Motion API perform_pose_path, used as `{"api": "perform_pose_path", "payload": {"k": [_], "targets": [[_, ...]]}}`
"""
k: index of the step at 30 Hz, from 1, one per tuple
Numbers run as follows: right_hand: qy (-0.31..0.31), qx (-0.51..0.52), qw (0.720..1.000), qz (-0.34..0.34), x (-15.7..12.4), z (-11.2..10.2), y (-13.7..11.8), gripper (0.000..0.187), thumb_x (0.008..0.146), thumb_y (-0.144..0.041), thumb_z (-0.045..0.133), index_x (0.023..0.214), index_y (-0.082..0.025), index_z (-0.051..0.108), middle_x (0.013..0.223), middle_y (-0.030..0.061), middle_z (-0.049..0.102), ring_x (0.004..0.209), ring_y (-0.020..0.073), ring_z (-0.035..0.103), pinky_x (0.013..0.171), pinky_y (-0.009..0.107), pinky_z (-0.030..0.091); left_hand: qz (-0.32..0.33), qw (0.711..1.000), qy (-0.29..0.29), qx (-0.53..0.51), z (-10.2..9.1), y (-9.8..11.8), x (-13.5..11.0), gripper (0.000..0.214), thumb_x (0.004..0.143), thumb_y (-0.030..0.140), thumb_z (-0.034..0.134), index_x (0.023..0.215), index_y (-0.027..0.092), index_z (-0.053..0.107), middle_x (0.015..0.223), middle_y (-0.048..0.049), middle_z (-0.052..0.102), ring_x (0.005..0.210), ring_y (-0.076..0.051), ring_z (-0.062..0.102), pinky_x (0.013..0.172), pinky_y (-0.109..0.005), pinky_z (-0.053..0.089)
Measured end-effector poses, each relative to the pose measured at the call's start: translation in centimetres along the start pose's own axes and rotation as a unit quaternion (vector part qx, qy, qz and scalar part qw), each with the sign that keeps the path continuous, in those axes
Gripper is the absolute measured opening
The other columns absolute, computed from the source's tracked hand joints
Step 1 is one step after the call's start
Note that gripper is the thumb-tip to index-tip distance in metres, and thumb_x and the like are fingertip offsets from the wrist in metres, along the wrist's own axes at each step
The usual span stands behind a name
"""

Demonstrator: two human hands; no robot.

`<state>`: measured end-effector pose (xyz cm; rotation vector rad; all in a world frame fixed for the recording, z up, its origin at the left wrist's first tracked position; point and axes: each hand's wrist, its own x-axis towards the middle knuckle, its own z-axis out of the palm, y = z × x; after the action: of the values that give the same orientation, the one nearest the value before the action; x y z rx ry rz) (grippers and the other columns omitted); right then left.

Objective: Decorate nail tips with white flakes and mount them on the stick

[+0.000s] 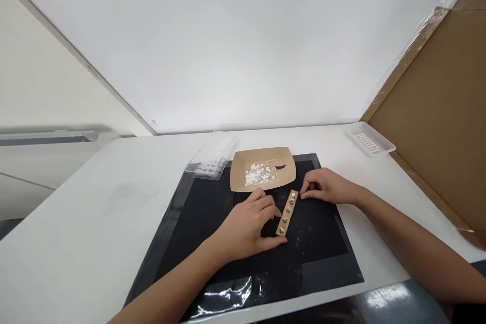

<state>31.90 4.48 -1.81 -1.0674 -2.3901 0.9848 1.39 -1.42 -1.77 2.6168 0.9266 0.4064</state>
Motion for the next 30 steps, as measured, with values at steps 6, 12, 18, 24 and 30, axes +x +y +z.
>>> {"api": "perform_pose_path", "payload": {"k": [6, 12, 18, 24, 30], "targets": [[-0.016, -0.058, 0.998, 0.011, -0.5, -1.1, -0.2, 0.015, 0.094, -0.036, 0.081, 0.091, -0.022, 0.077, 0.091, 0.0002, 0.076, 0.08, 0.0161, 0.068, 0.071, 0.027, 0.048, -0.018, 1.0, 0.001, 0.017, -0.3, 0.1, 0.1, 0.02, 0.089, 0.025, 0.07, 0.109, 0.021, 0.069, 0.099, -0.0058, 0.068, 0.101, -0.027, 0.056, 0.083, -0.039, 0.053], [-0.022, -0.094, 0.995, -0.015, -0.5, -0.6, -0.6, 0.01, 0.096, -0.032, 0.079, 0.092, -0.023, 0.077, 0.093, 0.0002, 0.074, 0.084, 0.0165, 0.067, 0.073, 0.028, 0.045, -0.035, 0.997, 0.027, 0.056, -0.7, -0.1, 0.1, 0.017, 0.087, 0.017, 0.064, 0.104, 0.02, 0.066, 0.097, -0.0063, 0.067, 0.101, -0.026, 0.057, 0.083, -0.039, 0.055], [-0.019, -0.104, 0.994, -0.019, -0.8, -0.9, -0.7, 0.011, 0.097, -0.033, 0.077, 0.092, -0.023, 0.075, 0.091, 0.0001, 0.073, 0.08, 0.0161, 0.066, 0.069, 0.028, 0.045, -0.059, 0.993, 0.034, 0.1, -0.8, -0.3, -0.1, 0.019, 0.085, 0.015, 0.063, 0.102, 0.022, 0.062, 0.099, -0.0065, 0.066, 0.099, -0.027, 0.059, 0.079, -0.039, 0.055], [-0.031, -0.123, 0.992, 0.004, -0.9, -1.3, -0.7, 0.011, 0.094, -0.029, 0.079, 0.088, -0.023, 0.073, 0.089, -0.0001, 0.072, 0.076, 0.0151, 0.065, 0.066, 0.027, 0.044, -0.06, 0.993, 0.015, 0.098, -0.9, -0.3, -0.2, 0.013, 0.091, 0.019, 0.063, 0.103, 0.021, 0.063, 0.1, -0.0065, 0.065, 0.099, -0.027, 0.06, 0.078, -0.038, 0.055], [-0.044, -0.059, 0.997, 0.013, -0.8, -0.7, -0.8, 0.007, 0.095, -0.028, 0.075, 0.094, -0.022, 0.075, 0.094, 0.0015, 0.073, 0.075, 0.0139, 0.066, 0.069, 0.026, 0.051, -0.06, 0.995, 0.012, 0.085, -0.8, -0.3, -0.3, 0.02, 0.099, 0.039, 0.067, 0.107, 0.021, 0.064, 0.106, -0.008, 0.064, 0.105, -0.028, 0.06, 0.082, -0.04, 0.056]]}}
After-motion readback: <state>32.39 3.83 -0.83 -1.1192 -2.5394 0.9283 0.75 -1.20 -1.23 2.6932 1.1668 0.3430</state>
